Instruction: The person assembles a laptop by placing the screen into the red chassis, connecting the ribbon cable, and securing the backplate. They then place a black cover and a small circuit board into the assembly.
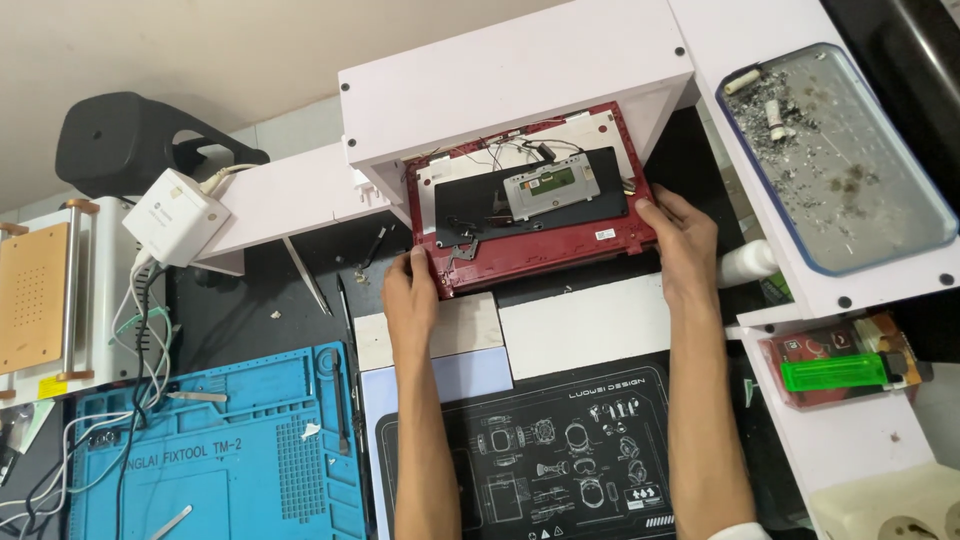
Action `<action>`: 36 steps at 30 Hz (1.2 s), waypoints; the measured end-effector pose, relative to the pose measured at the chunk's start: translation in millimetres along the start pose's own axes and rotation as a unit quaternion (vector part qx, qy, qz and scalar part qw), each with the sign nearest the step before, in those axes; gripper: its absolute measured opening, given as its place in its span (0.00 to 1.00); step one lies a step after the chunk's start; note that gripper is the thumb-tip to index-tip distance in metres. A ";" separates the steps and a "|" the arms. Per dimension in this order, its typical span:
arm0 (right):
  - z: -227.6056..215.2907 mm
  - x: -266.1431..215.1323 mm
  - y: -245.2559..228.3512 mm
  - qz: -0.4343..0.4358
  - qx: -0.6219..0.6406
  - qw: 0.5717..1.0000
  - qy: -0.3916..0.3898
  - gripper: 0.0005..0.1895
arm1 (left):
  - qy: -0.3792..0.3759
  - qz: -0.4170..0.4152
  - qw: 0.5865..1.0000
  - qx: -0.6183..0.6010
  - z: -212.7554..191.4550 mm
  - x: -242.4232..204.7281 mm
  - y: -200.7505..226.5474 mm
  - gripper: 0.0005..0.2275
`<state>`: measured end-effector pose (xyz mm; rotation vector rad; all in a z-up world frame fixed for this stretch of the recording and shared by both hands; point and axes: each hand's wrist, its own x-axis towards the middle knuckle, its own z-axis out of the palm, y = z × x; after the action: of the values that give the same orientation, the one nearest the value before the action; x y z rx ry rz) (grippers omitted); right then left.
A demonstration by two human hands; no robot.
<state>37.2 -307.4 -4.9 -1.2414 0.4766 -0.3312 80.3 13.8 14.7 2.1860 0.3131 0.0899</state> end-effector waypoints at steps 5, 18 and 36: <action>0.8 -0.8 -1.9 0.025 0.020 0.999 -0.019 0.21 | -0.001 0.002 1.000 -0.009 4.2 3.6 -9.8 0.24; -2.9 9.2 15.7 0.056 0.078 0.995 -0.015 0.18 | -0.008 -0.001 1.000 0.005 17.5 8.6 -27.9 0.27; -4.3 9.1 36.5 0.084 0.262 0.958 -0.082 0.17 | 0.013 0.019 1.000 0.007 17.0 -5.3 -9.9 0.21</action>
<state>42.2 -304.6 -42.3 -0.6994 0.3187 -0.1882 76.4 4.6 -3.2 2.2068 0.2885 0.1377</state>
